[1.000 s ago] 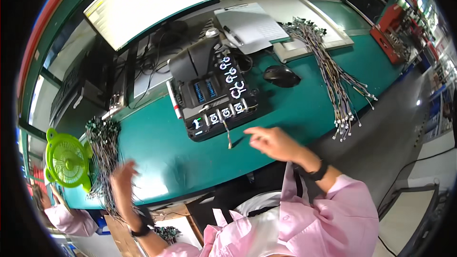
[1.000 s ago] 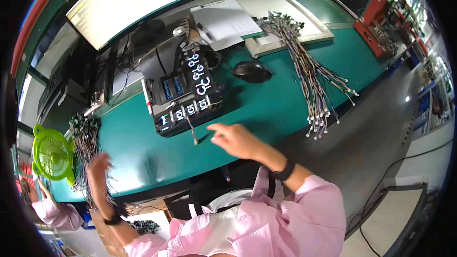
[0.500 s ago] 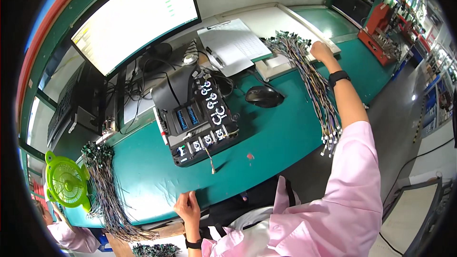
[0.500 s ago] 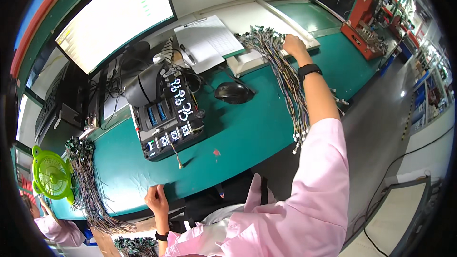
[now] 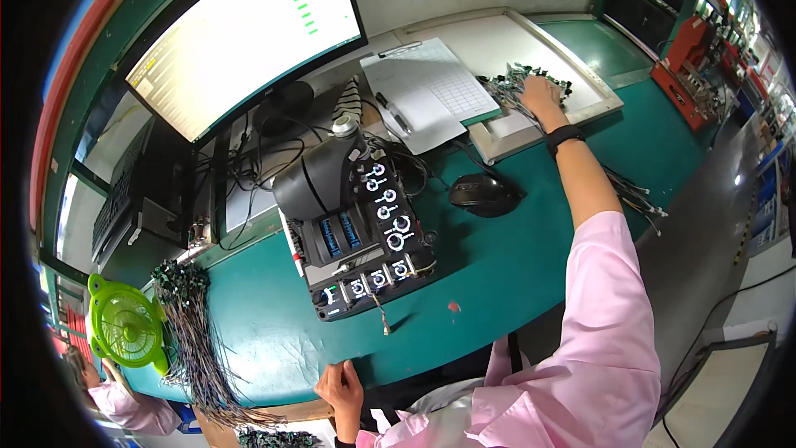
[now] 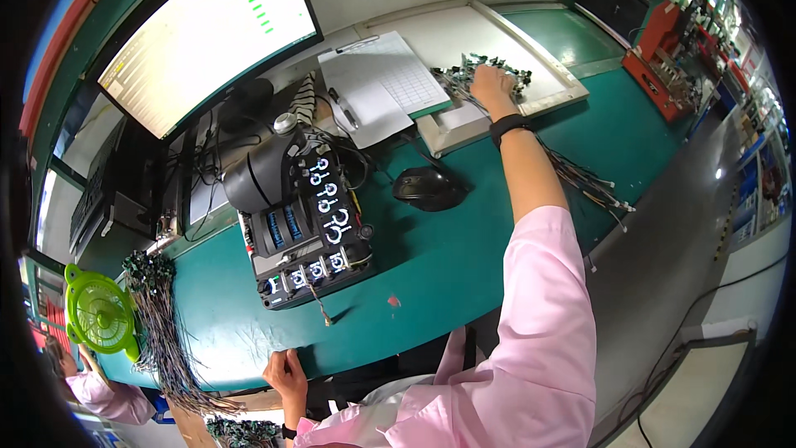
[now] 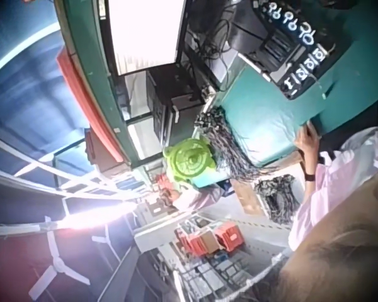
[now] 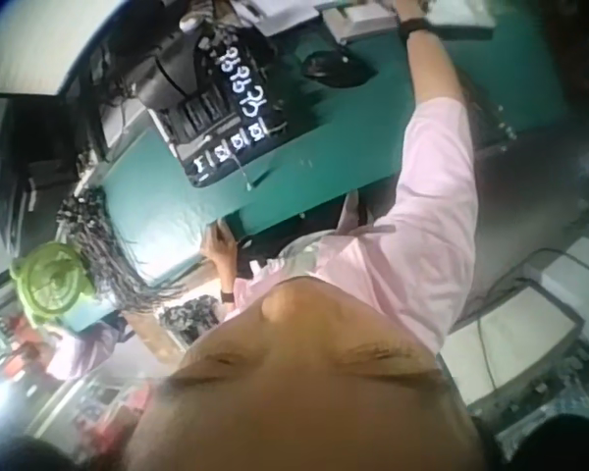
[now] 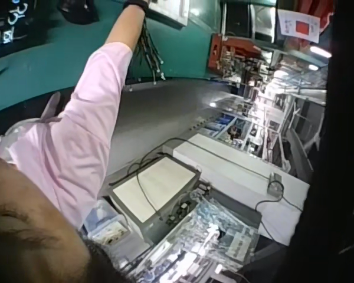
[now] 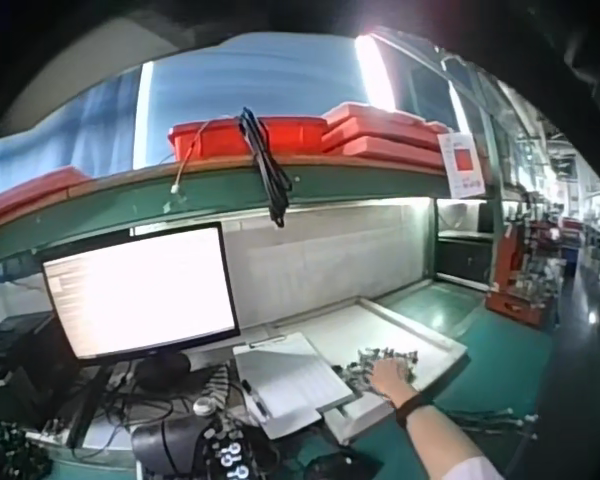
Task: Assembling and testing electronic wire harnesses at a factory workstation.
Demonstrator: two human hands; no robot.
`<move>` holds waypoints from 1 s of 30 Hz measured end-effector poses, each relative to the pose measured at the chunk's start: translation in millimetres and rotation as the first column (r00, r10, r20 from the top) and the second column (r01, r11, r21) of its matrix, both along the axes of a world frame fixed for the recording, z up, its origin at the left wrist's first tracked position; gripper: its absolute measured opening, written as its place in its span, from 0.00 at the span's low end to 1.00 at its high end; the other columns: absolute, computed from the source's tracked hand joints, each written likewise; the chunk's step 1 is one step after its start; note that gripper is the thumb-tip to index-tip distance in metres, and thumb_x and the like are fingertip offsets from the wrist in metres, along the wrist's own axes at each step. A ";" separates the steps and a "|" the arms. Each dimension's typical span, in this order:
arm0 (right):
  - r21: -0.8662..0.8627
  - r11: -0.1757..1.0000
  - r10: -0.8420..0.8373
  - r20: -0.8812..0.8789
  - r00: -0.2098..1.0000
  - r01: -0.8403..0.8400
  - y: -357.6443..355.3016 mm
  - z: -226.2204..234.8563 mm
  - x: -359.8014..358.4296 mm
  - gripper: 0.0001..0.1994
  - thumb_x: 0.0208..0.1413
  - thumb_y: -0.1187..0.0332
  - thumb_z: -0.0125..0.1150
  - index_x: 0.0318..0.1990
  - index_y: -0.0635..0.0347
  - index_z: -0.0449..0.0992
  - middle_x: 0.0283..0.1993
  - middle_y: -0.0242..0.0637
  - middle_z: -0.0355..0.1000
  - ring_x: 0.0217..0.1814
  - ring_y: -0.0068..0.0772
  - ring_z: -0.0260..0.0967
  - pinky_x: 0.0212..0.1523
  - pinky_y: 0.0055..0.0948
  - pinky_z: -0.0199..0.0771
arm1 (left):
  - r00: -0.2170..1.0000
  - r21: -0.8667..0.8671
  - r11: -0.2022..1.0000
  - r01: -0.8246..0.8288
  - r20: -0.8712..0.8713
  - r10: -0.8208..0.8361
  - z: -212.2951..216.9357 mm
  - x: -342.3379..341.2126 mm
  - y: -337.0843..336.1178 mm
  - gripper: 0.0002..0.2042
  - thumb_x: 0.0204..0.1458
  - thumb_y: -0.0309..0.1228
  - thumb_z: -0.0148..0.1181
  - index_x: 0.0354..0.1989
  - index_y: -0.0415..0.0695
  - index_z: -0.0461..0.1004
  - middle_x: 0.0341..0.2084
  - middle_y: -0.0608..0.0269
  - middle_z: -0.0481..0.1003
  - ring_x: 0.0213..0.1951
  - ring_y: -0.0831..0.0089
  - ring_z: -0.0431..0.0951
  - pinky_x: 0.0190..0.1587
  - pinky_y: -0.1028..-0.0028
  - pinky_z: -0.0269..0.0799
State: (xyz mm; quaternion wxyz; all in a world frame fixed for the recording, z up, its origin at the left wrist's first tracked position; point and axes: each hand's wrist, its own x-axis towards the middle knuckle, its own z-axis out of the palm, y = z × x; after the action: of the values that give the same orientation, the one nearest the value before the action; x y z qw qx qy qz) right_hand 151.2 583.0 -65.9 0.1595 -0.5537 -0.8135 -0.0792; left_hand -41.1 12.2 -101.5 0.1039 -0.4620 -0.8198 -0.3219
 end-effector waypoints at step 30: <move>-0.369 0.675 -0.633 -0.734 -0.246 -0.639 -100.3 29.0 38.3 0.07 0.48 0.71 0.44 0.33 0.65 0.62 0.32 0.47 0.66 0.19 0.30 0.63 0.23 0.29 0.66 | 0.992 0.113 0.994 0.016 -0.122 -0.002 6.7 8.0 -0.9 0.09 0.41 0.28 0.53 0.15 0.42 0.61 0.09 0.59 0.62 0.12 0.62 0.64 0.15 0.71 0.56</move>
State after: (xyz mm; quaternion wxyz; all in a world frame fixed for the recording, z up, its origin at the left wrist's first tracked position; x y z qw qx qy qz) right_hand 189.6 482.7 -36.9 0.4931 -0.3808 -0.2845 0.7286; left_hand -33.1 11.2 -94.8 0.1784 -0.4779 -0.7902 -0.3396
